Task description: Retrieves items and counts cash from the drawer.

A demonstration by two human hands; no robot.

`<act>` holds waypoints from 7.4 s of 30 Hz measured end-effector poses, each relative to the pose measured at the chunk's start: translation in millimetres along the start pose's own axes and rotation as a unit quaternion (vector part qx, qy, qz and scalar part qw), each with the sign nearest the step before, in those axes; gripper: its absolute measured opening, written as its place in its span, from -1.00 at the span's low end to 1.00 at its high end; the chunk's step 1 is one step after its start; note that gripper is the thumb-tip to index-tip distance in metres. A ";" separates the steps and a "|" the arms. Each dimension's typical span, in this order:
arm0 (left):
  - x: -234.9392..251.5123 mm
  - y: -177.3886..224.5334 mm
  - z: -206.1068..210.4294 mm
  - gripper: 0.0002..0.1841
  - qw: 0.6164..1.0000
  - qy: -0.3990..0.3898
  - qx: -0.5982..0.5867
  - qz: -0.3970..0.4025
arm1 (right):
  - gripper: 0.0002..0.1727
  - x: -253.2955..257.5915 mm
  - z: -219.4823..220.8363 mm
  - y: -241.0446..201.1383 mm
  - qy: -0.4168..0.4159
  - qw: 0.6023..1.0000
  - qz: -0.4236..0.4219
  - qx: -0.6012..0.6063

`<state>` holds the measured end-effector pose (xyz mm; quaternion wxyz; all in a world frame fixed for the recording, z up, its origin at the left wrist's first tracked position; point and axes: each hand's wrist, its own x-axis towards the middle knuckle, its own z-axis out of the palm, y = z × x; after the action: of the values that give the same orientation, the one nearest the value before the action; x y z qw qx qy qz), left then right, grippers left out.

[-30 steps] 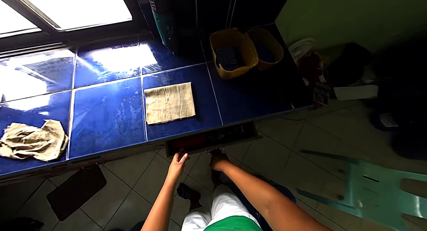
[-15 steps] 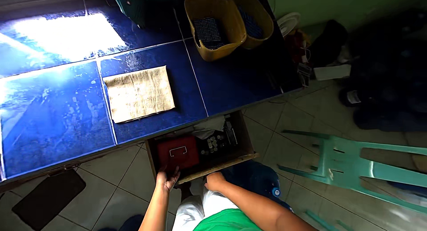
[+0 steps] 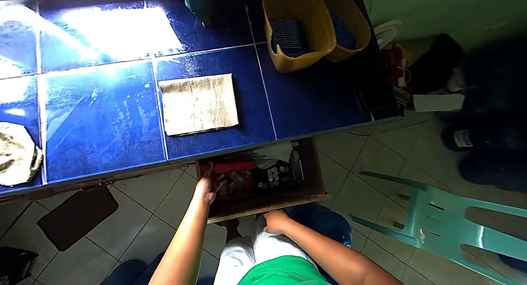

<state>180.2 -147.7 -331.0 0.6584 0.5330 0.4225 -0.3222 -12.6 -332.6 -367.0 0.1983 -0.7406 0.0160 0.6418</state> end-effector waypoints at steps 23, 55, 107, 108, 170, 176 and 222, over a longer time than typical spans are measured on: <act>-48.9 -119.0 -170.9 -0.54 0.986 0.005 0.161 -0.055 | -0.55 65.3 -105.5 -119.9 0.227 0.971 -0.033 -0.063; -67.9 -148.9 -167.2 -0.61 0.996 0.038 0.004 0.081 | -0.52 108.2 -114.5 -85.2 0.267 0.958 -0.104 -0.016; -79.5 -132.1 -168.0 -0.47 0.922 -0.178 0.275 0.205 | -0.39 8.3 -74.1 -95.5 0.163 0.894 -0.253 0.333; -78.9 -133.3 -167.0 -0.21 0.926 -0.173 0.250 0.224 | -0.45 2.1 -70.6 -100.7 0.157 0.905 -0.278 0.281; -80.1 -61.3 -118.2 -0.49 0.926 0.000 -0.328 0.189 | -0.74 -0.5 -22.4 -163.0 0.021 0.744 -0.158 0.648; -76.9 -64.4 -122.8 -0.52 0.894 0.034 -0.404 0.191 | -0.84 -4.1 -28.3 -158.8 0.021 0.683 -0.170 0.710; -52.0 -53.3 -137.2 -0.20 0.948 -0.064 0.151 0.271 | -0.77 23.1 -128.1 -121.9 0.052 0.939 -0.287 0.184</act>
<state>81.8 -27.3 -317.4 0.6588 0.6986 0.1653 -0.2249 146.4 -255.4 -343.3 0.5057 -0.6966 -0.0698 0.5041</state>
